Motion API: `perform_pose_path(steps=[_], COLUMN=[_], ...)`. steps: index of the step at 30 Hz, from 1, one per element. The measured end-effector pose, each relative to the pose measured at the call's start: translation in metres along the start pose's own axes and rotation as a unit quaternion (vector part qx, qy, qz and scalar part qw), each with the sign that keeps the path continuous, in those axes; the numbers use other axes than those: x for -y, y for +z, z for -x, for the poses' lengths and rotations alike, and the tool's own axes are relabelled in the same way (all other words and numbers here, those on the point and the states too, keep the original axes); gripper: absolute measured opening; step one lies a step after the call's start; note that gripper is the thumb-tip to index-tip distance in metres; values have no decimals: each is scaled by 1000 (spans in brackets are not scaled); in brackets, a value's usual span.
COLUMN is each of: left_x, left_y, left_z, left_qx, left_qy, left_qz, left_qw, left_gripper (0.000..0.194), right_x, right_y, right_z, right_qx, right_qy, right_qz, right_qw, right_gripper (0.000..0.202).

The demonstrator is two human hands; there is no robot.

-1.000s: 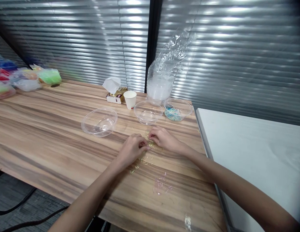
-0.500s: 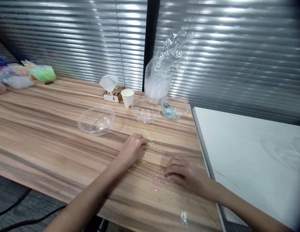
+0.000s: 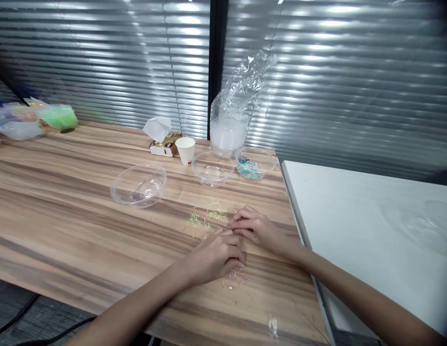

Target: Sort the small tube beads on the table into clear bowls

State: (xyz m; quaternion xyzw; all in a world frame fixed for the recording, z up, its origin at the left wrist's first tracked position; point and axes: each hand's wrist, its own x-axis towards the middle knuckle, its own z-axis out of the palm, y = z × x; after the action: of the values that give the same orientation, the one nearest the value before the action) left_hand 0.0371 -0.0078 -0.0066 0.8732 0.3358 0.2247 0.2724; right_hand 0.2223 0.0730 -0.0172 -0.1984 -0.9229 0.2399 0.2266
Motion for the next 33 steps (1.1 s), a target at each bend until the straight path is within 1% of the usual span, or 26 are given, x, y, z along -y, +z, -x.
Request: perform_pose_path(steps=[2,4,7,8,10,13,17,20,22,24,26,29,31,33], left_x=[2,11,33,40,53,64,69,72,73,74,76,81,85,86], left_y=[-5,-14,-28,-32,-35,-35,-33,-35,-38,-41,-44,-48,-51,-53], left_z=[0,-1,-3,-4,-6,-9,-15,-18,-19,-21,-23,-26,-28,-31], left_qx=[-15,-60,-157,-177,-190,-166,-135,-122,-119,-118,-114,-101,-86,-75], left_qy=[-4,-37,-116,-138,-157,-143,-126,-135,-140,-138,-134,-126,-116,-102], left_qz=[-9,-42,-126,-145,-165,-192,-236,-238,-229,-217,-210,-219,-234,-254], left_qw=[1000,997,973,964,955,957,954,954,956,959,962,962,961,959], left_gripper=[9,10,14,14,16,19,17,18,21,23,23,22,21,20], right_x=[-3,-5,-3,-1,3,11,23,32,38,44,52,71,86,101], right_y=[2,4,5,5,4,2,-1,-6,-13,-20,-26,-27,-22,-13], right_z=[1,3,5,6,9,15,28,40,52,67,87,119,137,151], right_qx=[-14,-31,-47,-47,-39,-16,1,15,7,-35,-101,-200,-235,-240], right_qy=[-7,-10,-2,1,6,6,13,47,80,117,169,258,302,334], right_qz=[-9,-17,-24,-26,-27,-23,-42,-79,-91,-88,-82,-76,-80,-93], right_qw=[1000,999,999,999,999,1000,999,996,993,989,977,942,920,907], right_gripper=[20,17,12,11,9,12,17,16,16,17,18,21,24,28])
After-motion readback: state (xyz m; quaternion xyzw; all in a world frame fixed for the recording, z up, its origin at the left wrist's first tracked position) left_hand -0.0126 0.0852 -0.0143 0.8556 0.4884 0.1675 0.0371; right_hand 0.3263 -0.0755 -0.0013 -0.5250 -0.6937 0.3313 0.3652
